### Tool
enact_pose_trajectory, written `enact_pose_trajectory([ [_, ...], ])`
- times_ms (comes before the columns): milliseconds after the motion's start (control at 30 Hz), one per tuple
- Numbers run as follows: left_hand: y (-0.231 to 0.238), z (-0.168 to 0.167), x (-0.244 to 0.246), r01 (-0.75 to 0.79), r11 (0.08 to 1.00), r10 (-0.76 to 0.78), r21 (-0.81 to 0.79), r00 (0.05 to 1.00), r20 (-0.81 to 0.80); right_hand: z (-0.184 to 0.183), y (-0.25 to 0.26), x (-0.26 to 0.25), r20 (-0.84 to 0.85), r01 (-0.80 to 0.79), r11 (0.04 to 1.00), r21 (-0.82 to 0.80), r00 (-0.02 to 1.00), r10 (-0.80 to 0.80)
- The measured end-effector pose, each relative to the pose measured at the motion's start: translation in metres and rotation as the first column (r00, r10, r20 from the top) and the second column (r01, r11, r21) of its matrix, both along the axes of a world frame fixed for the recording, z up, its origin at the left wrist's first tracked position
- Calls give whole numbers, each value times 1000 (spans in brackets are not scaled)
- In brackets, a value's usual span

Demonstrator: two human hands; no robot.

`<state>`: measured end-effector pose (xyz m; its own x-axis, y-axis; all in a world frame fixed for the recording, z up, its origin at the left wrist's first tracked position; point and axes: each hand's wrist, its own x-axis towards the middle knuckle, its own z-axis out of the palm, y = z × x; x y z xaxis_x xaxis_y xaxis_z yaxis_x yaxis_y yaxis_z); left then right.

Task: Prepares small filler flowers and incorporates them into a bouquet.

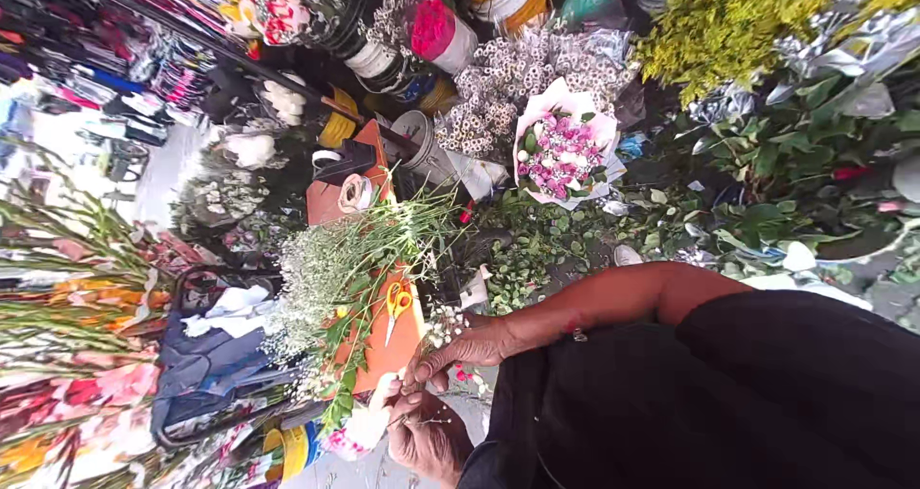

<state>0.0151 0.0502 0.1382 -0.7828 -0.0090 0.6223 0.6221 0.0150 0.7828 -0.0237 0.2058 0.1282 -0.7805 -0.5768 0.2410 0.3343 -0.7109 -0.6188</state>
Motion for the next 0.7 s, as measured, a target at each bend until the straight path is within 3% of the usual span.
enact_pose_trajectory([
  [67,-20,-5,2,145,988,-151,55,978,142,-12,0,-2,-297,325,944,50,907,-297],
  [133,-39,-3,4,268,961,-275,62,921,276,-22,-2,-13,-646,650,760,11,585,-490],
  [200,-49,-3,2,329,942,-328,61,873,360,-26,2,-19,-836,786,616,-51,304,-457],
  [300,-46,-20,-9,238,926,-131,-293,931,342,-38,7,-20,-920,871,486,-69,133,-369],
  [333,-40,-26,-12,196,904,-81,-381,952,296,-42,11,-20,-919,875,479,-69,131,-372],
  [400,-23,-33,-23,178,897,-84,-405,967,239,-44,25,-20,-887,861,509,-28,213,-409],
  [500,5,-35,-43,277,906,-188,-321,941,281,-48,55,-24,-743,788,612,67,448,-497],
  [567,25,-40,-60,358,903,-256,-237,892,374,-57,79,-31,-657,723,672,163,588,-472],
  [633,49,-51,-81,441,880,-321,-178,827,461,-74,106,-43,-608,697,694,179,633,-479],
  [700,80,-65,-104,488,861,-344,-144,766,544,-93,136,-55,-574,742,634,218,623,-531],
])
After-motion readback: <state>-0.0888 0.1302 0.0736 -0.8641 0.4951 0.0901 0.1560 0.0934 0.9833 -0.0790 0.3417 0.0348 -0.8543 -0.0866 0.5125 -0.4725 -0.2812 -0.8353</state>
